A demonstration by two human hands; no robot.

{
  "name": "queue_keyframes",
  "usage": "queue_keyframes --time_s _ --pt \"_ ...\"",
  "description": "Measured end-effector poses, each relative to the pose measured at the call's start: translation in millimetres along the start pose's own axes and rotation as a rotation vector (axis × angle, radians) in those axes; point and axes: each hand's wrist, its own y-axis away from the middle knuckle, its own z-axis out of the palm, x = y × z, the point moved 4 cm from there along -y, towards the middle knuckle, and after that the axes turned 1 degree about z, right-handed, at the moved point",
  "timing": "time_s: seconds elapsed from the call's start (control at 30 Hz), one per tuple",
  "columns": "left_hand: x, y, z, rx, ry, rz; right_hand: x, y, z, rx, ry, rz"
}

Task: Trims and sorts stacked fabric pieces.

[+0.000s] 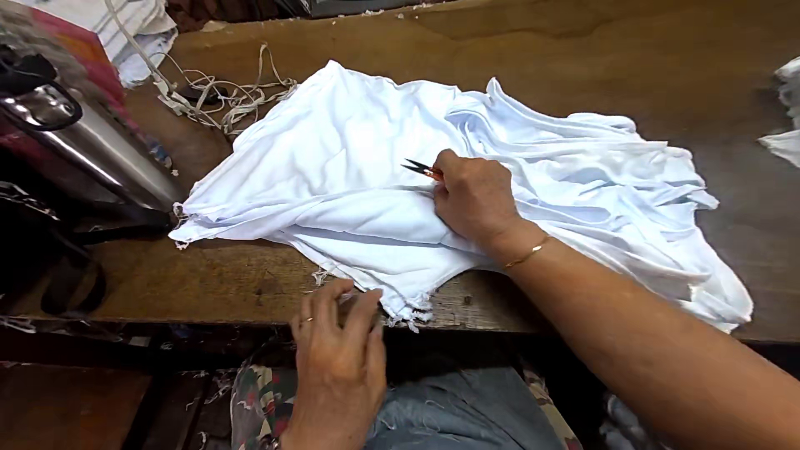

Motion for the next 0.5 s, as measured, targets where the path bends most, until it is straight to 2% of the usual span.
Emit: queue_keyframes --time_s 0.1,0.2,0.33,0.43,0.5 --pt "15 -17 22 -0.114 -0.050 0.159 -12 16 -15 0.127 -0.032 -0.155" --pt "12 -32 40 -0.146 -0.022 0.219 -23 45 -32 0.177 -0.092 -0.219" --pt "22 -46 32 -0.030 0.139 0.222 -10 68 -16 0.132 -0.066 -0.198" --pt "44 -37 22 -0.031 0.160 0.273 5 50 -14 0.122 -0.025 -0.116" --pt "47 -24 29 -0.057 0.156 0.263 11 34 -13 0.013 0.011 -0.043"
